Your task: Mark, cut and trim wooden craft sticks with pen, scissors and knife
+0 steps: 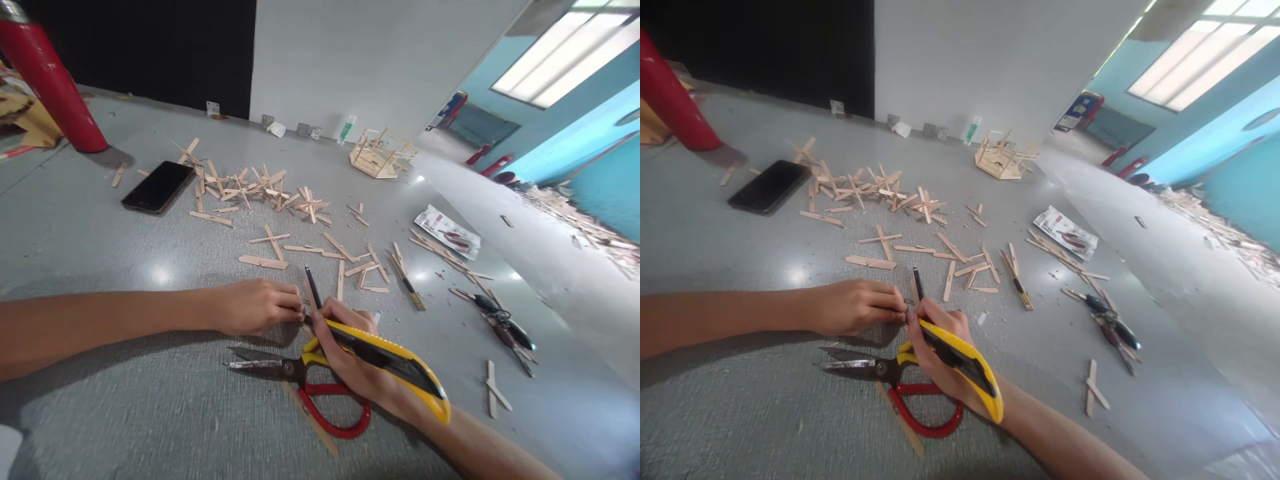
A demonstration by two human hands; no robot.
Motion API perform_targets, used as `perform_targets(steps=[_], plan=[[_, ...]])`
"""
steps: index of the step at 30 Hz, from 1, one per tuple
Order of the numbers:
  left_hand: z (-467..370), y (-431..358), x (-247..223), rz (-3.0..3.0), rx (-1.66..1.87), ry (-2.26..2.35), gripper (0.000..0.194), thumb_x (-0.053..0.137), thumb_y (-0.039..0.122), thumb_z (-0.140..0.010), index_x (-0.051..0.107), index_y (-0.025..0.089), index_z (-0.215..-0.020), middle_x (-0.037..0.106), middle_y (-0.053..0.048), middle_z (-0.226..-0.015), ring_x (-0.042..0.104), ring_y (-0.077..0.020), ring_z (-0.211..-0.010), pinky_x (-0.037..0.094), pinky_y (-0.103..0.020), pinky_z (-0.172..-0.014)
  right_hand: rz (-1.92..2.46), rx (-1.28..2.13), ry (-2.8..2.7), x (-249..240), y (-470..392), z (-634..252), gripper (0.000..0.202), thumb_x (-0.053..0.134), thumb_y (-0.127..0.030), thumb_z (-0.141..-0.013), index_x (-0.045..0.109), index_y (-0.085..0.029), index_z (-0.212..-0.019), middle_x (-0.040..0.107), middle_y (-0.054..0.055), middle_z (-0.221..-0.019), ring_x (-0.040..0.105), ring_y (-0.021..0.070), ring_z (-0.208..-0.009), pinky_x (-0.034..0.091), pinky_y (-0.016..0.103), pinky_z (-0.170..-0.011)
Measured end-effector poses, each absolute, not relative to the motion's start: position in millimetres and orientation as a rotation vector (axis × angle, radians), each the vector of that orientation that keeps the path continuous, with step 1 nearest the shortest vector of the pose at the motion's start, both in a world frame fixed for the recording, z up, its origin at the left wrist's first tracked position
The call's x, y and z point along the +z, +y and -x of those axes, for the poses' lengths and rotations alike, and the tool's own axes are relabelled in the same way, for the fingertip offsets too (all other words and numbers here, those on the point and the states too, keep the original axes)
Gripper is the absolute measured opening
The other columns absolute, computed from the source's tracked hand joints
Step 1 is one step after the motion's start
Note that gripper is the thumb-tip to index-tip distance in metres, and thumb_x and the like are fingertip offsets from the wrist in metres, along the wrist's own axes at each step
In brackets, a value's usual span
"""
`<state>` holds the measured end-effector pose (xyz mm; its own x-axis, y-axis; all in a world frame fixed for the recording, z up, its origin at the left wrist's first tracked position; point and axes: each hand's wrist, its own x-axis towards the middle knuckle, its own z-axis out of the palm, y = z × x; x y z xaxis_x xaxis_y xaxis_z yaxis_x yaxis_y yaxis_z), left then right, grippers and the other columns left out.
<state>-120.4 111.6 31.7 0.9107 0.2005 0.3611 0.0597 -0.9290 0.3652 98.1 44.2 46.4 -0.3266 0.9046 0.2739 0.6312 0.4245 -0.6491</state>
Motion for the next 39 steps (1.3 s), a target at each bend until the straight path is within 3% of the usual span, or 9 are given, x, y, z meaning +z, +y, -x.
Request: perform_targets(steps=[5, 11, 14, 18, 27, 31, 39], plan=[[120, 112, 32, -2.726, 0.587, 0.166, 0.030, 0.045, 0.001, -0.097, 0.071, 0.006, -0.113, 0.073, -0.017, -0.110, 0.065, -0.0243, -0.108, 0.056, -0.033, -0.094, 1.301, 0.575, -2.051, 48, 43, -96, 0.033, 0.049, -0.029, -0.100, 0.043, -0.024, -0.069, 0.044, -0.007, -0.054, 0.039, 0.0088, -0.042, 0.036, 0.022, -0.045], [119, 112, 34, -2.646, 0.601, 0.188, 0.032, 0.047, -0.005, -0.089, 0.071, 0.007, -0.108, 0.073, -0.015, -0.106, 0.066, -0.0240, -0.104, 0.057, -0.032, -0.091, 1.419, 0.635, -2.089, 59, 45, -97, 0.022, 0.054, -0.029, -0.097, 0.058, -0.023, -0.076, 0.064, -0.003, -0.064, 0.057, 0.0129, -0.054, 0.045, 0.027, -0.058], [118, 113, 35, -2.579, 0.631, 0.211, 0.038, 0.046, -0.009, -0.083, 0.071, 0.009, -0.105, 0.074, -0.014, -0.104, 0.067, -0.0224, -0.102, 0.058, -0.030, -0.088, 1.516, 0.625, -2.102, 60, 47, -98, 0.029, 0.059, -0.037, -0.096, 0.058, -0.024, -0.070, 0.062, -0.004, -0.060, 0.056, 0.0140, -0.053, 0.046, 0.029, -0.061], [118, 114, 36, -2.587, 0.613, 0.224, 0.041, 0.046, -0.010, -0.082, 0.070, 0.011, -0.108, 0.074, -0.014, -0.108, 0.066, -0.0223, -0.104, 0.057, -0.031, -0.089, 1.440, 0.620, -2.061, 57, 46, -96, 0.026, 0.056, -0.035, -0.098, 0.058, -0.024, -0.074, 0.065, -0.003, -0.064, 0.059, 0.0143, -0.054, 0.045, 0.027, -0.057], [119, 114, 36, -2.672, 0.579, 0.191, 0.040, 0.048, -0.008, -0.079, 0.071, 0.009, -0.108, 0.073, -0.014, -0.109, 0.067, -0.0230, -0.103, 0.057, -0.030, -0.089, 1.549, 0.596, -2.056, 58, 48, -97, 0.026, 0.058, -0.037, -0.096, 0.061, -0.024, -0.074, 0.064, -0.003, -0.064, 0.056, 0.0158, -0.055, 0.042, 0.028, -0.057], [120, 116, 35, -2.662, 0.597, 0.178, 0.043, 0.050, -0.009, -0.079, 0.071, 0.010, -0.111, 0.073, -0.014, -0.110, 0.066, -0.0227, -0.105, 0.057, -0.029, -0.091, 1.497, 0.575, -2.078, 55, 49, -99, 0.034, 0.058, -0.038, -0.096, 0.054, -0.023, -0.066, 0.054, -0.005, -0.055, 0.044, 0.0126, -0.048, 0.037, 0.027, -0.051], [116, 114, 36, -2.789, 0.577, 0.175, 0.024, 0.055, 0.002, -0.096, 0.073, 0.011, -0.109, 0.074, -0.012, -0.108, 0.067, -0.0221, -0.103, 0.057, -0.029, -0.089, 1.343, 0.523, -2.184, 48, 49, -101, 0.036, 0.049, -0.032, -0.102, 0.042, -0.024, -0.068, 0.046, -0.006, -0.056, 0.042, 0.0105, -0.046, 0.039, 0.025, -0.051]])
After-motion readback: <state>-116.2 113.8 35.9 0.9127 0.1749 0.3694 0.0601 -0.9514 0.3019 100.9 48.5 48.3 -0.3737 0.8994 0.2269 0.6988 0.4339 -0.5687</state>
